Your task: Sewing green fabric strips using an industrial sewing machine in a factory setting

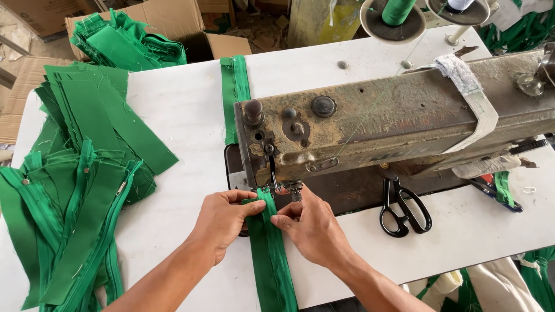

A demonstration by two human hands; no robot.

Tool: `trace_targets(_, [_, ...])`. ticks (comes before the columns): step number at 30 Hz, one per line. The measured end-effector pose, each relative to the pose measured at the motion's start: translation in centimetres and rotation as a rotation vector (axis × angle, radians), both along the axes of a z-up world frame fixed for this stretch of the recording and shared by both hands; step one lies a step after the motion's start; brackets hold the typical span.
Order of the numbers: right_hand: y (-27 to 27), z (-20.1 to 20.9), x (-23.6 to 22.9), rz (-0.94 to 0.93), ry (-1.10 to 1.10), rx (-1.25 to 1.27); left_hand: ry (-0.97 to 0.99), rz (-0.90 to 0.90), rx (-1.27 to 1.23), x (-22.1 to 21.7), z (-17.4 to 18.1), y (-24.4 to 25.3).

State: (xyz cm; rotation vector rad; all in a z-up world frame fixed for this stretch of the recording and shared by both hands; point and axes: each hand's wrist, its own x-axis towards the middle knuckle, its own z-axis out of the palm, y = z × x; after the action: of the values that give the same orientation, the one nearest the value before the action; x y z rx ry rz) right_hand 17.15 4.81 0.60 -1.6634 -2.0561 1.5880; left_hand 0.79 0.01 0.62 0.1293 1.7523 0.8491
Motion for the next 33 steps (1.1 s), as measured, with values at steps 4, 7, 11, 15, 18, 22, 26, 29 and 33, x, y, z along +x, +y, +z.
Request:
trace_targets(4, [0.2, -2.4, 1.0, 0.041, 0.066, 0.071, -0.061, 0.067, 0.023, -0.3, -0.7, -0.1])
trace_targets(7, [0.4, -4.8, 2.2, 0.15, 0.323, 0.532, -0.018, 0.037, -0.005, -0.2, -1.2, -0.3])
trace_targets(11, [1.0, -6.0, 3.1, 0.561, 0.126, 1.169, -0.009, 0.064, 0.081, 0.0, -4.1, -0.2])
trace_targets(15, [2.1, -9.6, 3.5, 0.738, 0.053, 1.313, -0.049, 0.093, 0.122, -0.5, -4.6, -0.4])
trace_targets(18, [2.9, -12.2, 3.6, 0.755, -0.001, 1.256, -0.06, 0.023, -0.062, -1.1, -0.8, 0.3])
trace_targets(22, [3.3, -11.8, 3.5, 0.813, -0.002, 1.176, -0.073, 0.03, -0.04, -1.2, -0.6, 0.3])
trace_targets(26, [2.7, -10.6, 3.7, 0.862, 0.022, 1.143, -0.083, 0.036, -0.044, -1.2, -0.6, 0.2])
trace_targets(29, [2.4, -9.9, 3.7, 0.893, 0.041, 1.113, -0.091, 0.048, -0.033, -1.2, -0.3, 0.2])
trace_targets(33, [2.0, -9.5, 3.5, 0.796, 0.128, 1.312, -0.077, 0.045, -0.008, -0.9, -0.5, 0.2])
